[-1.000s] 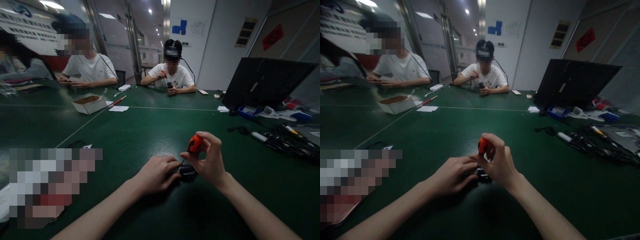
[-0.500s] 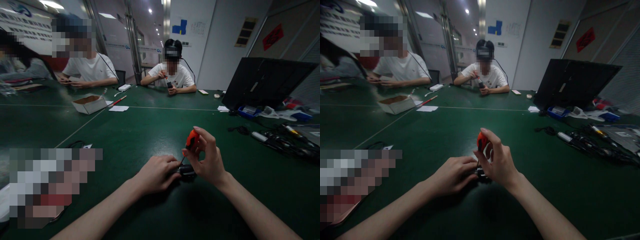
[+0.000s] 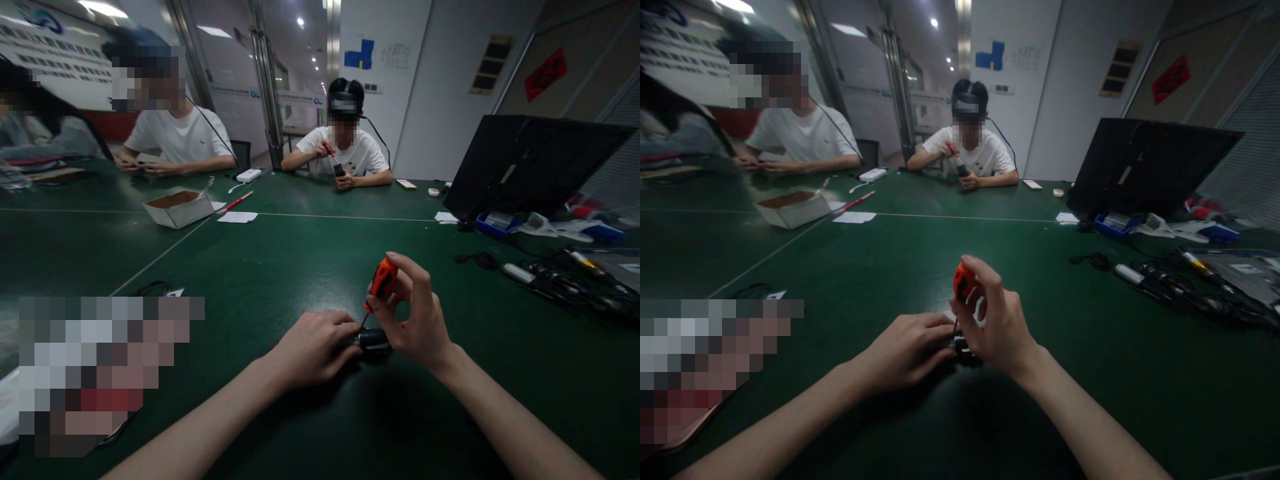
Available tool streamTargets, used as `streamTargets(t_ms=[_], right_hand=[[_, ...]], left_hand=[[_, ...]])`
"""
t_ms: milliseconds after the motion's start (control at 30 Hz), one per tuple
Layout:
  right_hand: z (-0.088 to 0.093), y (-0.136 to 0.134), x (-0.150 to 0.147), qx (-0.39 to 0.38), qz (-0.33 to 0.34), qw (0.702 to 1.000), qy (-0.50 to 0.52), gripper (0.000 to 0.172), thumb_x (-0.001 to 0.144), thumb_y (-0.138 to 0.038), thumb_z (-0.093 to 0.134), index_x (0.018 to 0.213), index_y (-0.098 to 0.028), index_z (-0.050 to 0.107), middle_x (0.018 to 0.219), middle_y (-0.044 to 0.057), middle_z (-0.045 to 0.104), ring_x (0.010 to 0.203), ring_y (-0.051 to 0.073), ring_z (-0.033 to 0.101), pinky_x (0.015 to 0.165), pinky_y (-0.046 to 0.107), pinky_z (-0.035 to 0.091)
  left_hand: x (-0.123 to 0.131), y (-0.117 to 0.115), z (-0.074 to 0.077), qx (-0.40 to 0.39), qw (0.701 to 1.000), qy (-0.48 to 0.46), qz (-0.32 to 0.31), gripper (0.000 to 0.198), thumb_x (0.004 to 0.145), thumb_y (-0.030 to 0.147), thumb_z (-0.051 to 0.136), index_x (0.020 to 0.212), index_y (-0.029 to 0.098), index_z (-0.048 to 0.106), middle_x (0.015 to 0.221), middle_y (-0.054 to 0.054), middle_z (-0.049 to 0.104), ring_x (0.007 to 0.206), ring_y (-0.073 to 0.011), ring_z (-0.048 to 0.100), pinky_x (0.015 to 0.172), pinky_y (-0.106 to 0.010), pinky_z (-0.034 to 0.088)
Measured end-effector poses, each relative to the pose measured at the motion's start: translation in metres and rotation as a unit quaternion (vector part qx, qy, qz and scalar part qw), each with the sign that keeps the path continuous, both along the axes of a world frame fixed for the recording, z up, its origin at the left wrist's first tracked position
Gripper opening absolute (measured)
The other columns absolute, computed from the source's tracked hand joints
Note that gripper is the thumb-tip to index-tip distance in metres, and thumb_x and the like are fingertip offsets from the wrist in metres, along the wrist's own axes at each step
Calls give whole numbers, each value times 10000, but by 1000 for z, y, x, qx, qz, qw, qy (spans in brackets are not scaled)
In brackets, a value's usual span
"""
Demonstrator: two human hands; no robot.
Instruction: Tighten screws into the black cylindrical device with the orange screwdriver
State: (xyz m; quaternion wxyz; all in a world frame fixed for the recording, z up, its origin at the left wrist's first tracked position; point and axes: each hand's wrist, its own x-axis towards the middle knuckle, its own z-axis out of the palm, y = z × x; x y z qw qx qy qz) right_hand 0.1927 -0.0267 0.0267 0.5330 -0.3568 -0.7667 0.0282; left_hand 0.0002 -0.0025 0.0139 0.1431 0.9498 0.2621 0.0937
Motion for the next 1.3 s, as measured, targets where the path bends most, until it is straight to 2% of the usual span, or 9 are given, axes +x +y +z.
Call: streamTargets(t_ms=[267, 400, 567, 700, 867, 1000, 1133, 1300], right_hand=[[-4, 3, 0, 40, -16, 999, 21, 649, 821, -237, 705, 1320, -299, 294, 746, -74, 467, 493, 63, 463, 429, 184, 426], [-2, 1, 1, 8, -9, 1000, 9, 641, 842, -232, 663, 1354, -284, 279, 792, -48, 507, 520, 76, 522, 430, 193, 433], [2, -1, 1, -22, 34, 999, 11, 633, 855, -107, 539, 1390, -256, 235, 868, 1, 580, 623, 113, 611, 496, 226, 492], [-1, -1, 0, -23, 21, 999, 23, 661, 833, -102, 583, 1373, -267, 240, 835, -18, 570, 595, 104, 594, 460, 204, 464], [-7, 3, 0, 3, -19, 999, 39, 668, 821, -205, 690, 1326, -301, 262, 741, -73, 475, 488, 70, 488, 413, 190, 403], [-6, 3, 2, 4, -18, 999, 29, 685, 816, -277, 717, 1332, -313, 267, 819, -46, 519, 517, 72, 514, 416, 193, 413], [-3, 1, 2, -23, -5, 999, 27, 593, 882, -213, 595, 1358, -295, 253, 944, 17, 577, 598, 95, 576, 468, 221, 470], [-2, -1, 0, -36, 1, 998, 45, 603, 856, -136, 581, 1346, -288, 263, 896, -6, 564, 581, 89, 584, 466, 209, 473]], left_hand=[[-2, 0, 0, -1, 1000, 6, 4, 236, 937, 286, 513, 1112, 181, 631, 1069, -95, 651, 878, -236, 638, 742, -334, 513], [-1, 0, 0, 4, 1000, 12, 1, 226, 944, 288, 503, 1095, 179, 632, 1026, -90, 649, 852, -229, 635, 718, -317, 505], [0, 1, -1, 9, 1000, 16, -3, 228, 951, 293, 485, 1075, 177, 637, 999, -89, 647, 812, -219, 628, 688, -302, 494], [0, 1, -1, 10, 1000, 15, -4, 234, 953, 299, 478, 1071, 170, 633, 1016, -94, 648, 815, -223, 632, 687, -309, 493], [-1, 0, -1, 4, 1000, 9, -1, 250, 951, 294, 482, 1102, 167, 634, 1030, -102, 650, 848, -235, 632, 706, -321, 502], [0, 0, 0, 2, 1000, 14, -1, 241, 950, 290, 483, 1084, 160, 635, 1019, -101, 650, 839, -232, 632, 705, -319, 502], [0, 0, 0, 8, 1000, 11, -2, 234, 943, 282, 492, 1097, 173, 633, 1022, -93, 652, 837, -227, 632, 704, -314, 495], [0, 0, 0, 6, 1000, 5, -3, 212, 943, 274, 490, 1051, 169, 639, 1018, -93, 646, 831, -219, 624, 687, -298, 489]])
